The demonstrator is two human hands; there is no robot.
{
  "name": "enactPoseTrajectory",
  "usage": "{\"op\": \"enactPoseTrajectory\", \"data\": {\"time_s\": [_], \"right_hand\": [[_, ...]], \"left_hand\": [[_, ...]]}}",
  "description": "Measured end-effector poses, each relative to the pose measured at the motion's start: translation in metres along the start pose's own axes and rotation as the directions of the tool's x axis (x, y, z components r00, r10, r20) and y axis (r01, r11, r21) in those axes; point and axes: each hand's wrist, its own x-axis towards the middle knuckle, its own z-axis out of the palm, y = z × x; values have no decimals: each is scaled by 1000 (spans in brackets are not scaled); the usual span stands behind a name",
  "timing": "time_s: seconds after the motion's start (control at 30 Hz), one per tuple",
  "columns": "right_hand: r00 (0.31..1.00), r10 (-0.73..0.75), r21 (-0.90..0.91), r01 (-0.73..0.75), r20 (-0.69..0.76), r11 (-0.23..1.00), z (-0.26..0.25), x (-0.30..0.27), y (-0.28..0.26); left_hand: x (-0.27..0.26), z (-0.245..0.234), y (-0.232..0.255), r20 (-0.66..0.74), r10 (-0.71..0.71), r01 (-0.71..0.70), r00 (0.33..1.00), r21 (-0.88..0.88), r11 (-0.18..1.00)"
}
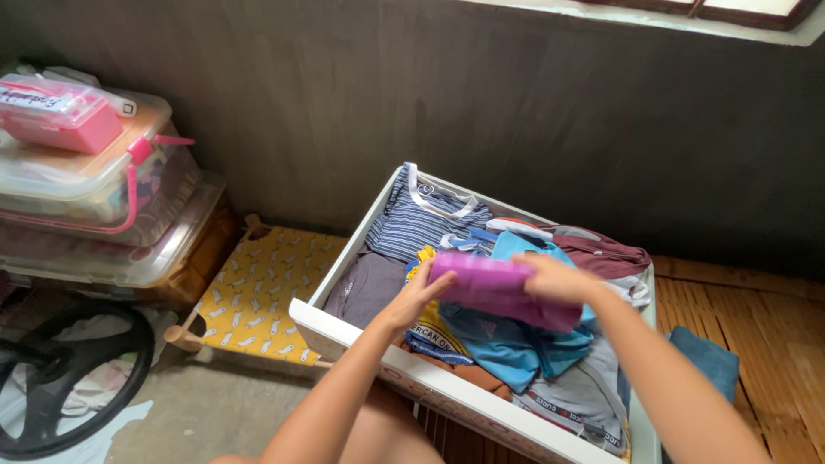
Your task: The person folds various garments from a white drawer, including a blue shirt, a striped towel, a dark blue t-shirt, a pink striped shirt, and a yellow t-shirt. Each item is smoothed and folded by hand and placed back into the drawer.
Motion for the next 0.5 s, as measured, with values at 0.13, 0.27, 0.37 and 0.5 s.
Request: {"op": "enactPoseTrajectory", "data": {"time_s": [0.13,0.27,0.37,0.5], "right_hand": [[966,66,-382,-162,-251,910,-24,30,4],[773,-452,-756,-54,-445,652,41,16,5],[593,-690,-847,25,-416,532,74,10,8],[503,-515,-599,-5,-694,801,98,3,8]], "left_hand": [[21,22,-16,-288,-28,115,957,288,951],[43,28,-57,-464,-146,327,874,338,883],[50,24,-92,-428,-185,350,885,346,871],[44,17,-111,-349,-415,455,840,37,890]]}}
